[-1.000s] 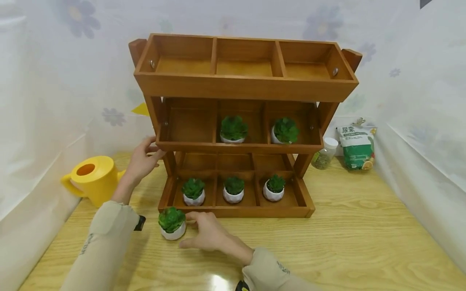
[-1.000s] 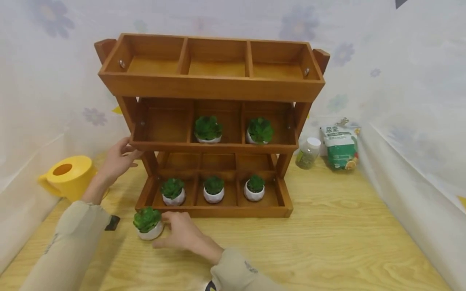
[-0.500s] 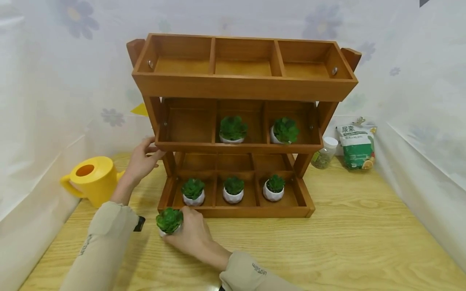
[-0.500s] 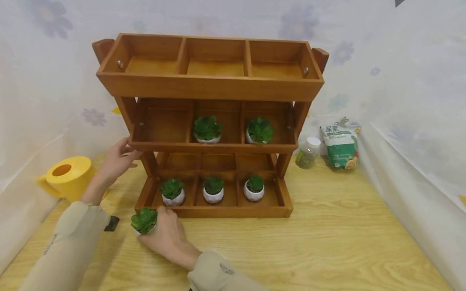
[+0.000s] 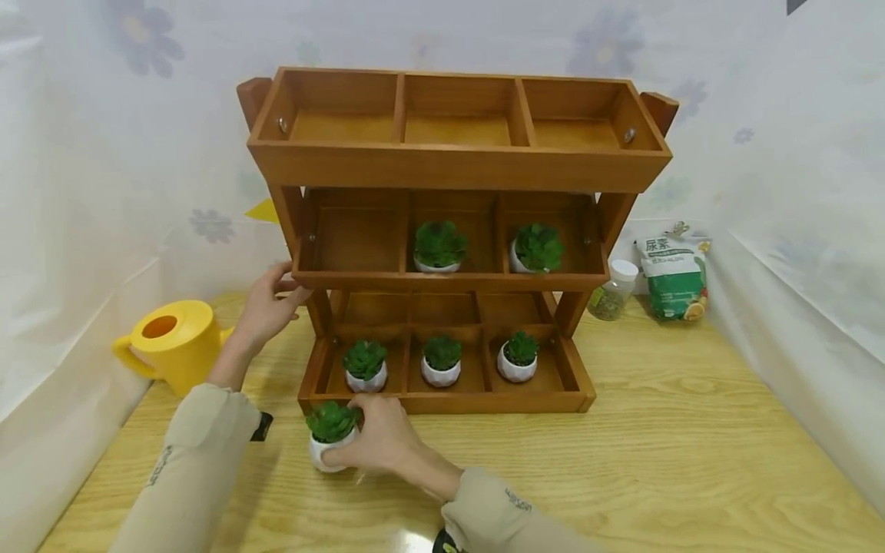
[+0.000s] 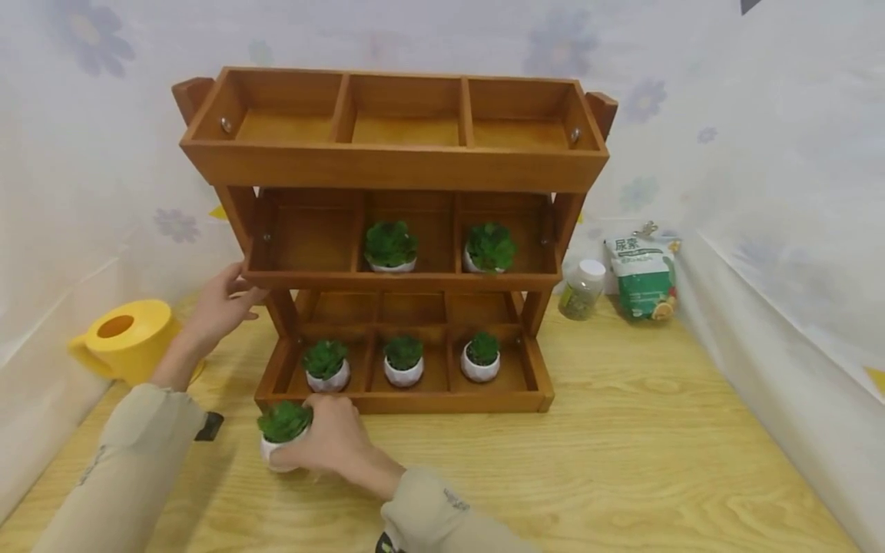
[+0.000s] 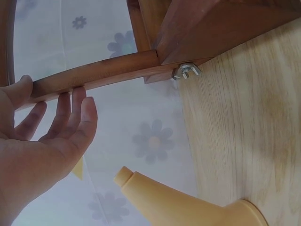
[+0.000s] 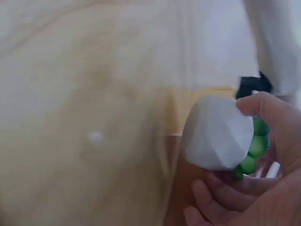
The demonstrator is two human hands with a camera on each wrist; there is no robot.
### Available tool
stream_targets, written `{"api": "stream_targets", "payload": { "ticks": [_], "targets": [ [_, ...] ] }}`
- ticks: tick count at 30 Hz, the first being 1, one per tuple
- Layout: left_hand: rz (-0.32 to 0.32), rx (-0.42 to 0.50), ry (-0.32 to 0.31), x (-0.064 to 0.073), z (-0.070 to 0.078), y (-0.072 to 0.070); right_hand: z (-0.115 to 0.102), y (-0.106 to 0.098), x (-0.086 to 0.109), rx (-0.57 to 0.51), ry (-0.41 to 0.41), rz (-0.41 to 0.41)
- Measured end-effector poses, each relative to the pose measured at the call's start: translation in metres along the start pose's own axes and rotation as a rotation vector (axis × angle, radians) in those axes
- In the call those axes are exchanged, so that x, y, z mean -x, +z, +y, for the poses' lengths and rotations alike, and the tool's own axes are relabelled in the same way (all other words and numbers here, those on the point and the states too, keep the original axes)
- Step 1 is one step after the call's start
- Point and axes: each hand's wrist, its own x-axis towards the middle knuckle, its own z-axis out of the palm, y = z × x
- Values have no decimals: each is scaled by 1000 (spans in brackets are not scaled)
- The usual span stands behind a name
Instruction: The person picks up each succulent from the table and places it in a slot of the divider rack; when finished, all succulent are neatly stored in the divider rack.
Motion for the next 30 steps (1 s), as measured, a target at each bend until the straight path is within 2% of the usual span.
{"api": "stream_targets", "payload": {
  "ticks": [4, 8, 13, 17, 21, 26, 30],
  "targets": [
    [0, -6, 1, 1, 0, -1, -9, -28, -2, -37, -5, -7],
    [3, -4, 0, 1, 0, -1, -30, -71, -8, -25, -44, 4],
    [5, 10, 4, 1, 1, 0, -62, -128, -20, -16, -110, 56],
    [10, 19, 0, 1, 1, 2, -81, -161, -37, -41, -91, 95],
    [11, 19, -5, 1, -1, 4, -88, -176, -57, -69, -30, 125],
    [6, 14, -5, -1, -2, 4, -97, -179, -83, -59, 16, 161],
    [11, 10, 3, -1, -2, 2, -102, -170, -104, 52, -11, 170]
  ]
}}
